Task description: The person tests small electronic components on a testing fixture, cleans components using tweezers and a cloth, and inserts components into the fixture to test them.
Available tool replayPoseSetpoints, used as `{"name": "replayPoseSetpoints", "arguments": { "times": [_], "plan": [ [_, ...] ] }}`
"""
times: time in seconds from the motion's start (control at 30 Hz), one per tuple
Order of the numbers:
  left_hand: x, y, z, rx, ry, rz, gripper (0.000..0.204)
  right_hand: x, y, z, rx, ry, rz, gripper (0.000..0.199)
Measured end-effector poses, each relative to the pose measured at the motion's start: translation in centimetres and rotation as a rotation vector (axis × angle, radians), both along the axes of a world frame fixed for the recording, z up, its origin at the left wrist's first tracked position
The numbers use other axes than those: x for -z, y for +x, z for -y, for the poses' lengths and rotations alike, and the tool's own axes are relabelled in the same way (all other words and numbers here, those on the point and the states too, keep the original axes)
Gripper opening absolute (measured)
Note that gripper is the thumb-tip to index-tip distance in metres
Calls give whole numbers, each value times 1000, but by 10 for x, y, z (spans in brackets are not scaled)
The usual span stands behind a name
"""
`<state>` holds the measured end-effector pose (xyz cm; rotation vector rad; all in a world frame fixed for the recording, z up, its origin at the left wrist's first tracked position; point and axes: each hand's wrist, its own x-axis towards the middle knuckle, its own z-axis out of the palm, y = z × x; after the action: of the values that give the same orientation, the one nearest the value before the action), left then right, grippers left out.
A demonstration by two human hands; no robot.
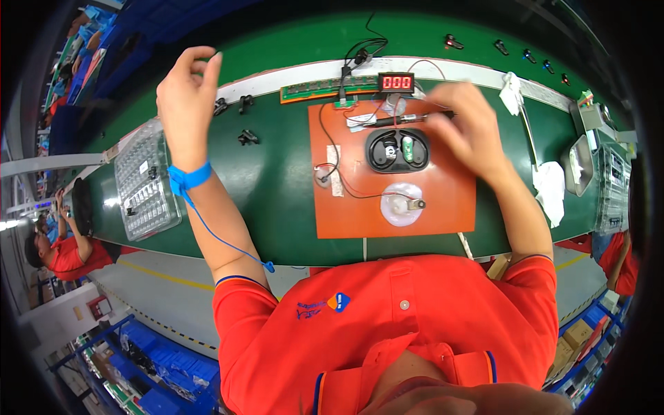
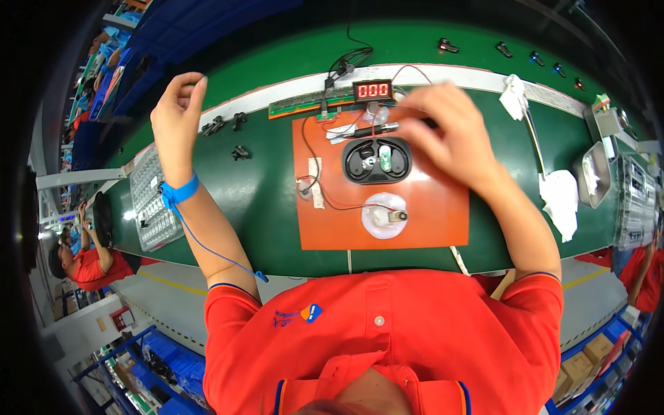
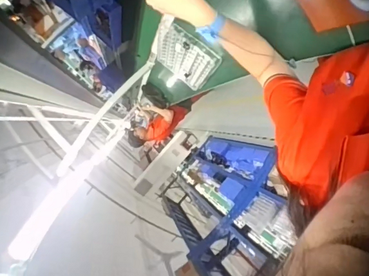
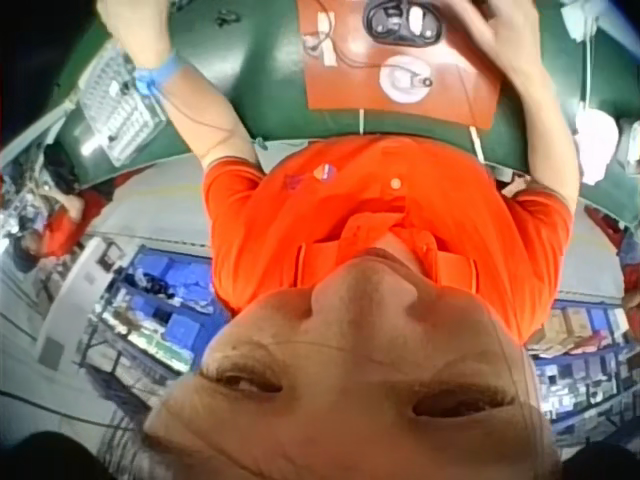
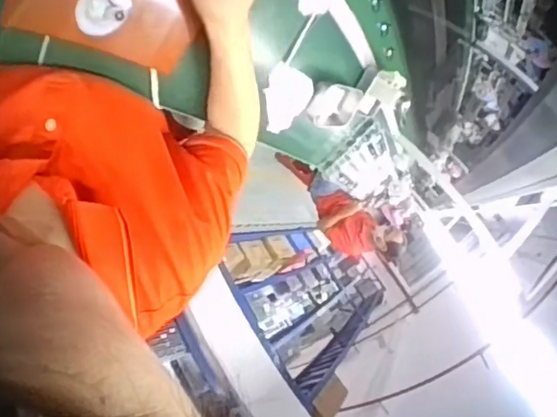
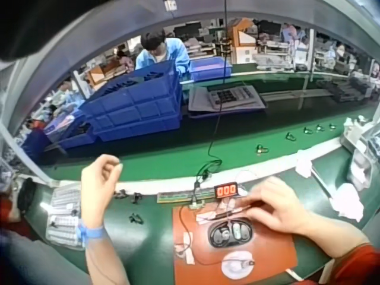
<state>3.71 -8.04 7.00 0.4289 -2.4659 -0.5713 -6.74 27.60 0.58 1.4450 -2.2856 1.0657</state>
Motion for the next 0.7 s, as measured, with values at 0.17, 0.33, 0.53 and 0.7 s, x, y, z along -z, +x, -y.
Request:
{"name": "replayPoseSetpoints", "arguments": {
  "times": [0.17,0.33,0.53,0.7],
  "plan": [
    [25,1,24,84,-42,368,28,3,45,-2,-30,123,40,40],
    [60,-12,37,167,-62,538,31,0,50,8,23,171,49,39],
    [61,-15,33,235,-35,531,30,8,59,3,-27,49,369,30],
    [34,-23,-22,483,319,358,21,7,66,-29,-220,-22,412,25]
  ]
}}
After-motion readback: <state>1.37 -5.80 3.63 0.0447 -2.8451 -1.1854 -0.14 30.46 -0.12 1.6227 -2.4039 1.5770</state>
